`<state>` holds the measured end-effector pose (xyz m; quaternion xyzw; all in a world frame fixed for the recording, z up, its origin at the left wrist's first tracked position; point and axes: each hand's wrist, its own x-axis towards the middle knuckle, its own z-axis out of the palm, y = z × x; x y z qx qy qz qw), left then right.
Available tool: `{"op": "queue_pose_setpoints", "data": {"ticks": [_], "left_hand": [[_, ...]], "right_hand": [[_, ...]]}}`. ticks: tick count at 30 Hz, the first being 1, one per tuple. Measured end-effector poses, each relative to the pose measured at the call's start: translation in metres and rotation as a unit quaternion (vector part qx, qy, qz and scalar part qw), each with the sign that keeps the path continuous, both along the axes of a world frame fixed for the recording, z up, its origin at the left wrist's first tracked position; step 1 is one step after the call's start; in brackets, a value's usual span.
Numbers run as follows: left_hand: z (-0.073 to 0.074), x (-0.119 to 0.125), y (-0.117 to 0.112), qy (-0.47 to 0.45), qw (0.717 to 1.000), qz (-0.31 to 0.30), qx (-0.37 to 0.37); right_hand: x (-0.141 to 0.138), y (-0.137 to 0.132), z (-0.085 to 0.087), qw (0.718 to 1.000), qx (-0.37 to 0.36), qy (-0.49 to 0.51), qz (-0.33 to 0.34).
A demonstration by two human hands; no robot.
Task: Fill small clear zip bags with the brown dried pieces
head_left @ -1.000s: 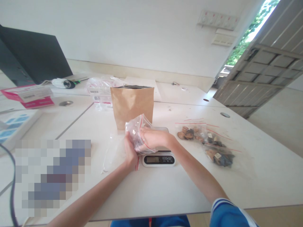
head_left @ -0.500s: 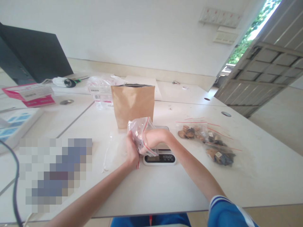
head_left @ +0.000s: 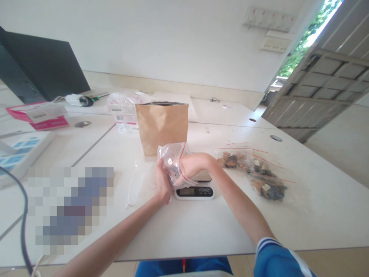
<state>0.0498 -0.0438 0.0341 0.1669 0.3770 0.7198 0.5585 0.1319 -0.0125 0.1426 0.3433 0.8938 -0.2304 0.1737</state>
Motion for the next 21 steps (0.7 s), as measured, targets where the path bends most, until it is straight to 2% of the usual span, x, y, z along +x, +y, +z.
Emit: {"op": "queue_pose_setpoints", "data": {"ticks": [4, 6, 8, 11, 13, 15, 17, 18, 21], "left_hand": [[-0.001, -0.001, 0.002, 0.058, 0.998, 0.008, 0.038], [0.001, -0.004, 0.003, 0.067, 0.996, 0.011, 0.049], [0.005, -0.008, 0.004, 0.098, 0.994, 0.031, 0.041], [0.017, -0.022, 0.002, 0.206, 0.977, 0.056, 0.009], [0.027, -0.037, -0.003, 0.274, 0.961, 0.031, -0.003], [0.037, -0.056, -0.009, 0.328, 0.944, -0.022, -0.025], [0.044, -0.075, -0.014, 0.404, 0.912, -0.044, -0.052], [0.046, -0.083, -0.017, 0.462, 0.883, -0.042, -0.067], [0.047, -0.1, -0.025, 0.667, 0.737, -0.026, -0.111]], "right_hand": [[0.019, 0.011, 0.008, 0.989, -0.078, 0.124, 0.029], [0.032, 0.012, 0.013, 0.967, -0.118, 0.225, 0.014], [0.044, 0.014, 0.019, 0.934, -0.128, 0.334, -0.015], [0.056, 0.025, 0.027, 0.853, -0.07, 0.514, -0.061], [0.056, 0.043, 0.032, 0.796, 0.005, 0.6, -0.084], [0.048, 0.067, 0.038, 0.757, 0.098, 0.638, -0.103], [0.034, 0.091, 0.046, 0.735, 0.193, 0.64, -0.115], [0.027, 0.102, 0.05, 0.729, 0.231, 0.633, -0.118], [0.006, 0.12, 0.057, 0.736, 0.306, 0.593, -0.115]]}}
